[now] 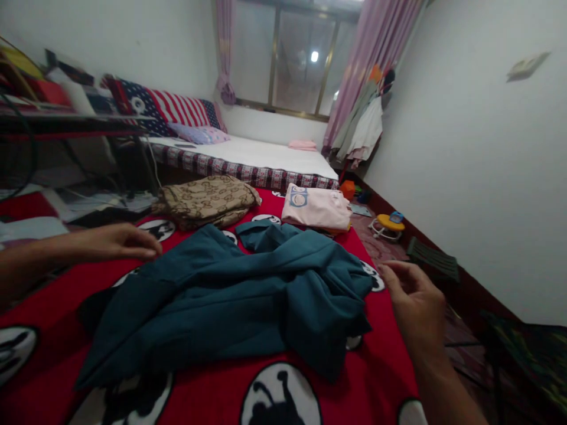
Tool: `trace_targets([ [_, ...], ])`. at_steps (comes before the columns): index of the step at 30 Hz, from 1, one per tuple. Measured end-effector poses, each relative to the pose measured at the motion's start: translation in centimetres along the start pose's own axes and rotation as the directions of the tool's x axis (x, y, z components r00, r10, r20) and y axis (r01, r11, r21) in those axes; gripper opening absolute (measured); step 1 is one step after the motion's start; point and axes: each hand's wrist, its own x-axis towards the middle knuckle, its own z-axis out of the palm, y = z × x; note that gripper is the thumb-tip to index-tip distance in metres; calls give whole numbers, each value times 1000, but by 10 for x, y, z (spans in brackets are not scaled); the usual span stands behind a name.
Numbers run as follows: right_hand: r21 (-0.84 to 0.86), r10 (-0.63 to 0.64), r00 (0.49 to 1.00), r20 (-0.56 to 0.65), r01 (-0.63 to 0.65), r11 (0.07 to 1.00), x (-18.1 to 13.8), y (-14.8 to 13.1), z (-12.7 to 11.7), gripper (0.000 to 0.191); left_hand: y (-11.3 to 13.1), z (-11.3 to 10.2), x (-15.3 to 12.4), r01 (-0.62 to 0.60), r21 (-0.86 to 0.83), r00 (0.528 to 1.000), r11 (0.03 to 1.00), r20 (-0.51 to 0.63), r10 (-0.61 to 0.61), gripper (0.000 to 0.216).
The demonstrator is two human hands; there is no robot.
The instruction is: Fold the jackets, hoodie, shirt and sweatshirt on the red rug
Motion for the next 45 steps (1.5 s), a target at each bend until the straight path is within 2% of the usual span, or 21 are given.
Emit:
trace_targets([
  [2,36,-126,992,20,125,991,10,-21,22,31,15,-4,27,-27,30,949,999,-314,35,48],
  [4,69,-272,954,126,265,962,20,-31,55,30,25,6,58,-53,112,878,992,-468,100,52],
  [7,5,-397,884,247,409,913,34,-22,109,45,29,43,101,-166,287,863,943,-421,280,54],
  [10,-219,-217,870,443,339,915,39,7,146,85,25,86,122,-225,343,889,912,-311,337,69],
  [12,-356,-67,842,535,297,886,34,27,155,94,24,107,124,-254,364,903,896,-242,354,73],
  [13,-400,-26,833,553,293,868,30,34,156,90,25,113,122,-265,371,907,890,-218,361,72],
  [17,-421,-66,831,553,347,838,13,42,148,36,35,121,111,-267,374,936,888,-120,332,52],
  [19,-344,-135,844,519,351,871,12,41,142,24,41,118,105,-230,393,957,890,-76,281,38],
  [22,-101,-238,923,302,279,955,20,39,122,18,48,101,95,-181,477,964,860,-90,252,24],
  [24,80,-277,954,114,269,960,23,37,99,14,49,81,84,-148,512,945,846,-179,274,22],
  [26,199,-294,956,-9,290,936,20,34,71,15,47,55,69,-76,486,891,871,-358,278,25],
  [28,241,-275,960,-44,277,930,9,29,42,14,43,30,53,4,422,772,906,-578,266,27],
  [30,203,-211,977,25,202,958,-4,26,19,17,39,12,41,54,369,634,928,-730,253,30],
  [31,152,-166,980,109,149,977,-10,26,10,19,36,7,38,66,367,603,928,-756,256,31],
  [32,95,-114,969,220,95,991,-13,27,3,23,34,4,38,67,391,611,918,-743,272,31],
  [34,10,-9,893,450,5,1000,-13,29,-4,33,29,7,42,15,487,716,873,-615,331,30],
  [36,-2,44,819,572,-52,999,-5,31,-5,49,26,16,53,-84,544,821,835,-437,367,38],
  [38,5,40,835,548,-51,999,6,28,2,65,26,26,64,-125,523,883,843,-329,335,64],
  [41,-49,-57,893,447,88,995,18,18,22,78,32,42,75,-35,509,957,860,-231,176,100],
  [43,-106,-116,861,495,192,976,18,11,40,86,38,52,79,-19,539,979,842,-161,125,103],
  [45,-141,-133,767,627,280,950,11,9,56,92,43,61,79,-46,566,987,823,-104,126,91],
])
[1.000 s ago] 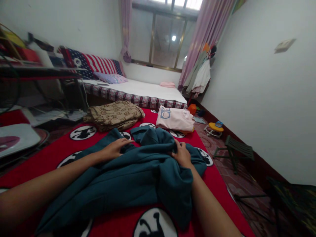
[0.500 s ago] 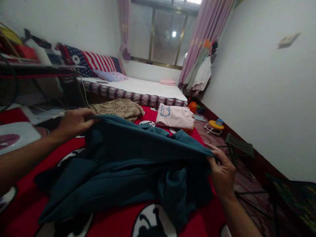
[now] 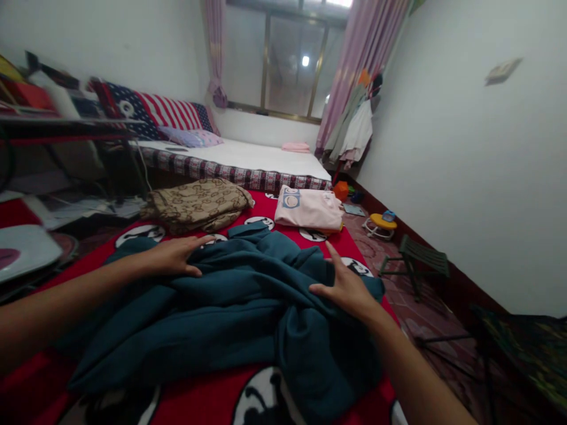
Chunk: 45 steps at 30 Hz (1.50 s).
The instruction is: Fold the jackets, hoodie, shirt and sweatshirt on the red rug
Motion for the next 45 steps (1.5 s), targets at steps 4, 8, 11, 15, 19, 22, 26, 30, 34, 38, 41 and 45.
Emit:
trace_targets([
  [4,-57,-79,974,212,93,994,-2,-7,17,59,14,2,-8,-67,28,995,997,78,65,46],
  [8,89,-110,975,194,94,992,6,-14,-12,14,18,-25,-8,-160,-14,985,987,69,161,35],
  [11,305,-11,998,-58,29,952,37,-21,-50,22,16,-68,15,-125,-65,958,990,-268,103,30],
  [15,323,88,787,-611,146,935,95,-23,-75,49,20,-107,67,-47,-210,734,977,-670,-109,43],
  [19,189,-56,778,-625,220,957,95,-21,-57,67,38,-84,86,-164,-203,742,965,-671,-15,62],
  [22,140,-171,901,-398,243,960,39,-29,-33,46,49,-44,57,-382,-184,873,906,-394,288,49],
  [26,175,-202,978,54,190,966,-53,-40,-8,53,45,-1,-8,-406,-261,913,876,-76,401,59],
  [30,76,-254,914,318,242,967,-104,-37,20,100,23,22,-47,-284,-139,959,949,-31,282,75],
  [34,-73,-272,928,255,299,951,-105,-27,46,59,6,30,-52,-238,6,970,971,-55,238,49],
  [38,1,-350,937,2,350,937,-89,-18,13,32,4,0,-58,-204,103,972,973,-97,214,55],
  [41,60,-263,940,-219,282,958,-85,-14,-35,22,13,-41,-78,-171,43,969,984,-173,176,46],
  [45,101,-135,973,-188,156,983,-101,-10,-58,22,40,-66,-118,-234,-124,971,964,18,238,28],
])
